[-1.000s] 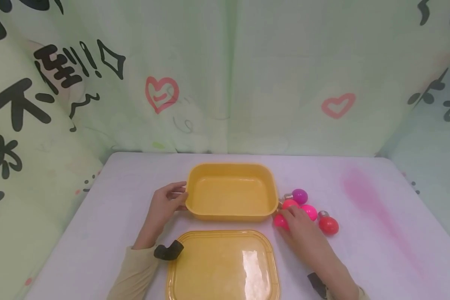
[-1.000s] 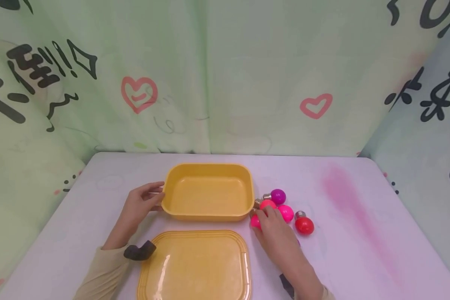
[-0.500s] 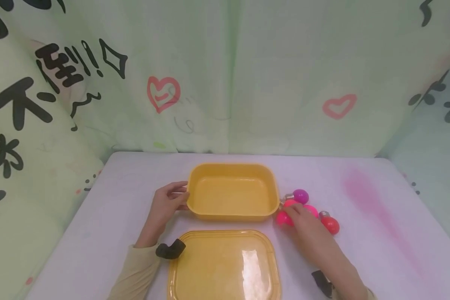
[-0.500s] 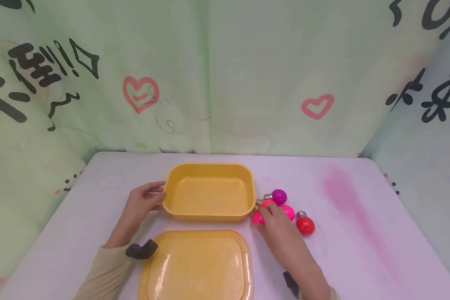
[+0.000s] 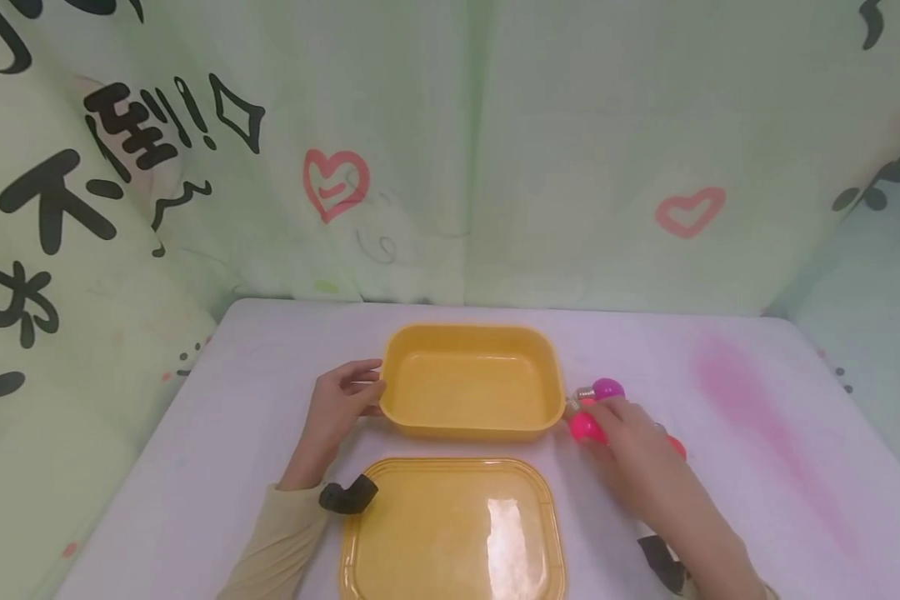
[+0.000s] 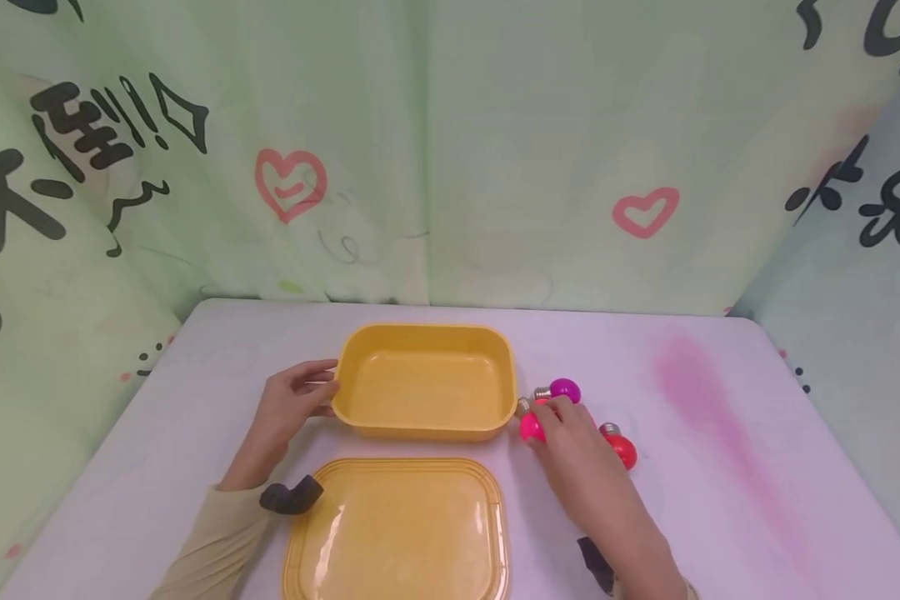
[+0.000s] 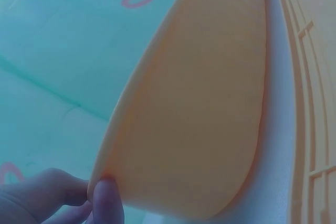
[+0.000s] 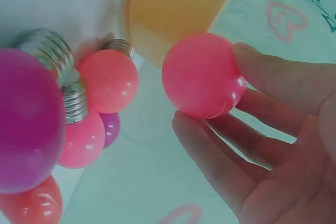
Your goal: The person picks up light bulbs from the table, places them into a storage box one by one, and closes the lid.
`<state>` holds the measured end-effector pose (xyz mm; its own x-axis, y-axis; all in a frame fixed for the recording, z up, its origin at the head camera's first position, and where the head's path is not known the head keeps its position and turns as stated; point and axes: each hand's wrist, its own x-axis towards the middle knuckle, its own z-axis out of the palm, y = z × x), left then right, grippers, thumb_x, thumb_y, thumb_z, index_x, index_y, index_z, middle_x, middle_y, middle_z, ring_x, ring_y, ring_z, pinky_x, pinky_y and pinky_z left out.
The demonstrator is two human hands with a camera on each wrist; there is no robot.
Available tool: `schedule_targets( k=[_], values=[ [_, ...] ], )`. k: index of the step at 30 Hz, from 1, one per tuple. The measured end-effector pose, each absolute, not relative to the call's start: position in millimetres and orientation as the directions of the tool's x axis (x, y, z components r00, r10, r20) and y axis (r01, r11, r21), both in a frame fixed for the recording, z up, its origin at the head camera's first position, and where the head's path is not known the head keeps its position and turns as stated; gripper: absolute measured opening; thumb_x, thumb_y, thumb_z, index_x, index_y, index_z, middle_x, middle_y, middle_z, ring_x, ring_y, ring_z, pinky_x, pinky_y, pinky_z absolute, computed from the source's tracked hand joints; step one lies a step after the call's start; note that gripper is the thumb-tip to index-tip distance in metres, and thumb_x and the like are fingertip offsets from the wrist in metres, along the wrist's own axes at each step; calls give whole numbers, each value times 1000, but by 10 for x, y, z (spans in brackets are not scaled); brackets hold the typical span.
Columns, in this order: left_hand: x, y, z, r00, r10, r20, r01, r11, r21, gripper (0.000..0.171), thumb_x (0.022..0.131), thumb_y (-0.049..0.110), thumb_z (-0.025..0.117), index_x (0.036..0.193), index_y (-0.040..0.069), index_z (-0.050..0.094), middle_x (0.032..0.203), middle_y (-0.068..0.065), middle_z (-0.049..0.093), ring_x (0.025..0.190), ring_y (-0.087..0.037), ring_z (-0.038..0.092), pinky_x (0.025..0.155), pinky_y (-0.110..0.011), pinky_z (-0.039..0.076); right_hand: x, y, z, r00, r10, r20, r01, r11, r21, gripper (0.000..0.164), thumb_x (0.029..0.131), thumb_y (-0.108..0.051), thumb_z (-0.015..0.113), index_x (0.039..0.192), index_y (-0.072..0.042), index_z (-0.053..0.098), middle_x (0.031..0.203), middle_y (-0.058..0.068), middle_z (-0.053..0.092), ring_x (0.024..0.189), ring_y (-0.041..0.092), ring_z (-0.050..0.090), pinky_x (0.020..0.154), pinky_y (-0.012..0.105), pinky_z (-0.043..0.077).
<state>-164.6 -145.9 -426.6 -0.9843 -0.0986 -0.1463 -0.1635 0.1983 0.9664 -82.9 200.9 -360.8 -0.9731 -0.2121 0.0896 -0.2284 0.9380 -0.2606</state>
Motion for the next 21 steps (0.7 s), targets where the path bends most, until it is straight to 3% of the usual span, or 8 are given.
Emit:
schedule_targets(
  k=[5, 10, 15, 21],
  values=[
    [-1644, -1456, -4253, -984, -100, -148, -166, 207, 964, 37, 93, 13, 68, 129, 8, 64, 118, -17, 65, 96, -26, 69, 71, -29, 61, -843, 2015, -3560, -960, -241, 140, -272, 920, -282, 51, 82, -14, 81, 130, -5, 62, 122, 15, 60, 114, 37, 56, 93, 56, 53],
    [-1637, -1455, -4247, -984, -98, -151, -168, 198, 966, 37, 92, 13, 69, 128, 8, 64, 118, -17, 66, 96, -26, 69, 71, -30, 62, -869, 1994, -3526, -935, -282, 214, -340, 885, -318, 41, 90, -14, 73, 129, -7, 62, 114, 10, 59, 107, 31, 57, 88, 51, 56],
    [-1641, -1452, -4246, -983, -97, -155, -171, 189, 967, 37, 92, 13, 69, 128, 8, 65, 117, -17, 66, 93, -24, 69, 71, -31, 62, -879, 1942, -3500, -928, -292, 230, -359, 863, -355, 45, 91, -16, 72, 134, -11, 60, 114, 9, 60, 106, 28, 59, 81, 50, 58],
    [-1637, -1466, -4250, -984, -91, -152, -167, 190, 967, 37, 92, 13, 69, 128, 7, 64, 117, -17, 66, 92, -22, 69, 72, -31, 62, -927, 1828, -3465, -915, -323, 244, -396, 837, -378, 47, 90, -13, 73, 135, -9, 60, 116, 11, 60, 109, 30, 58, 89, 50, 56]
  ],
)
